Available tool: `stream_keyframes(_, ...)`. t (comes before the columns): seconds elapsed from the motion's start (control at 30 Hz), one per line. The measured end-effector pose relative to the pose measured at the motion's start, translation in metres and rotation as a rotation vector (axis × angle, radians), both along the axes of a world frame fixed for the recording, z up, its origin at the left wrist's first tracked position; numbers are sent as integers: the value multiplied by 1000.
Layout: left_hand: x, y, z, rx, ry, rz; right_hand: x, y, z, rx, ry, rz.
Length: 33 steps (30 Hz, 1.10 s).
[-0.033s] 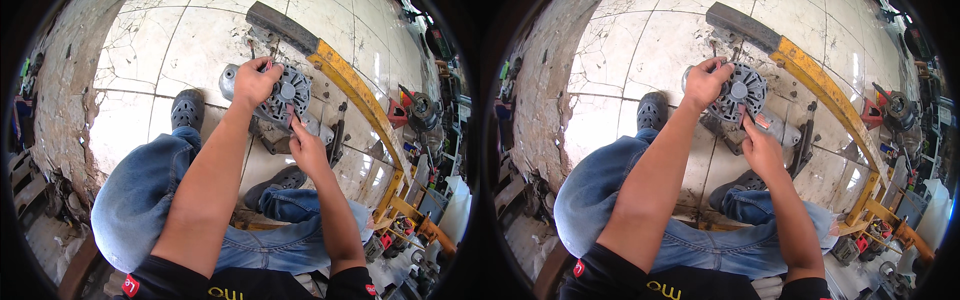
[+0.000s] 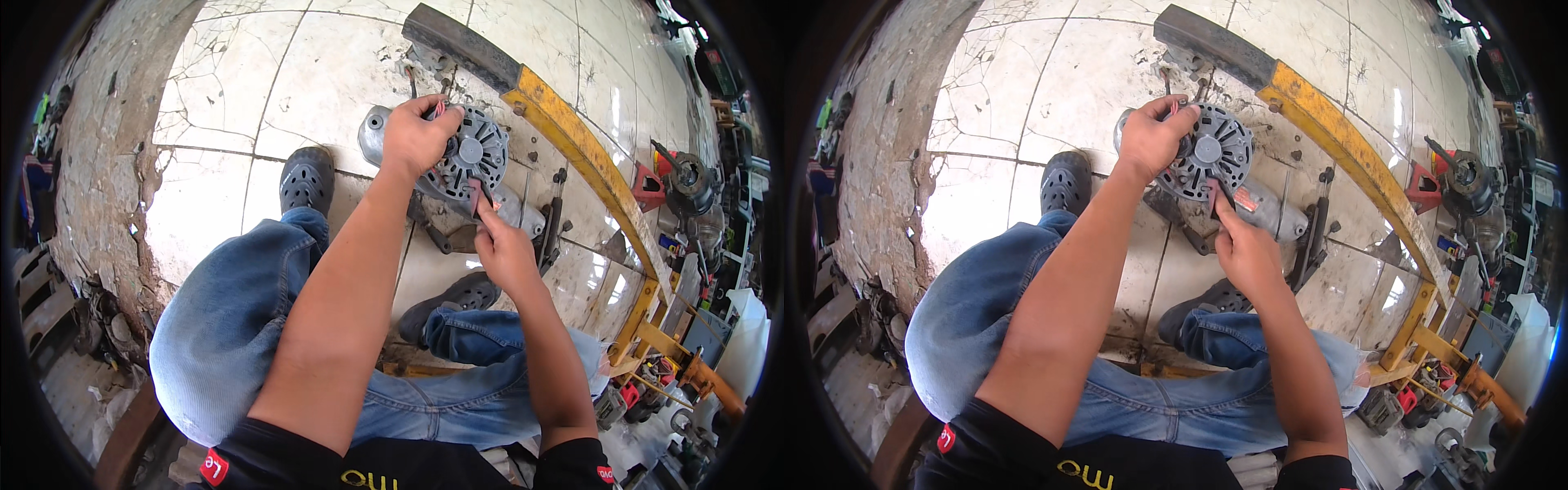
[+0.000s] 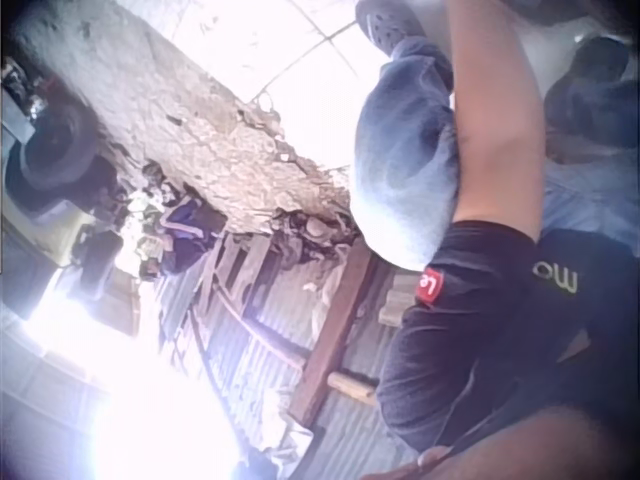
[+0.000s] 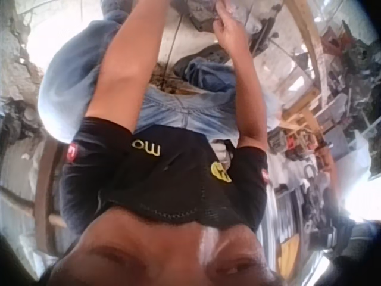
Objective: The person sits on the floor and uses a screwdriver to adjust components on a small electric motor. They repeatedly tighten or loosen screws on the motor housing and rotor area while holding the unit steady with the other hand.
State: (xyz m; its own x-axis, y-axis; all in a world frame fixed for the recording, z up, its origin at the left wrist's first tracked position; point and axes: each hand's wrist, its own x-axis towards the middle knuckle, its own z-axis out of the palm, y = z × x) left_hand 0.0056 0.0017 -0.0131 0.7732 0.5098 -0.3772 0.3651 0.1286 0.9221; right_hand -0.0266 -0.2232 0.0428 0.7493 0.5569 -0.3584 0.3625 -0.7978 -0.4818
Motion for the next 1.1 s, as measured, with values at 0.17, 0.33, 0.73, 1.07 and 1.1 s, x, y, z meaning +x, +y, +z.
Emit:
stream_keyframes(0.17,1,2,2,-14,-2,-23,-4,-24,2,41,-25,53)
stream_keyframes(0.33,2,0,4,-19,2,-14,-5,-26,3,124,-127,60)
stream_keyframes(0.73,5,3,1,-31,26,-32,9,-19,-10,12,-134,143)
stream_keyframes(1.07,5,4,-5,-21,32,-27,14,-33,11,-136,-81,201)
stream_keyframes(1.1,7,3,-5,-23,31,-35,14,-43,13,-114,-86,185)
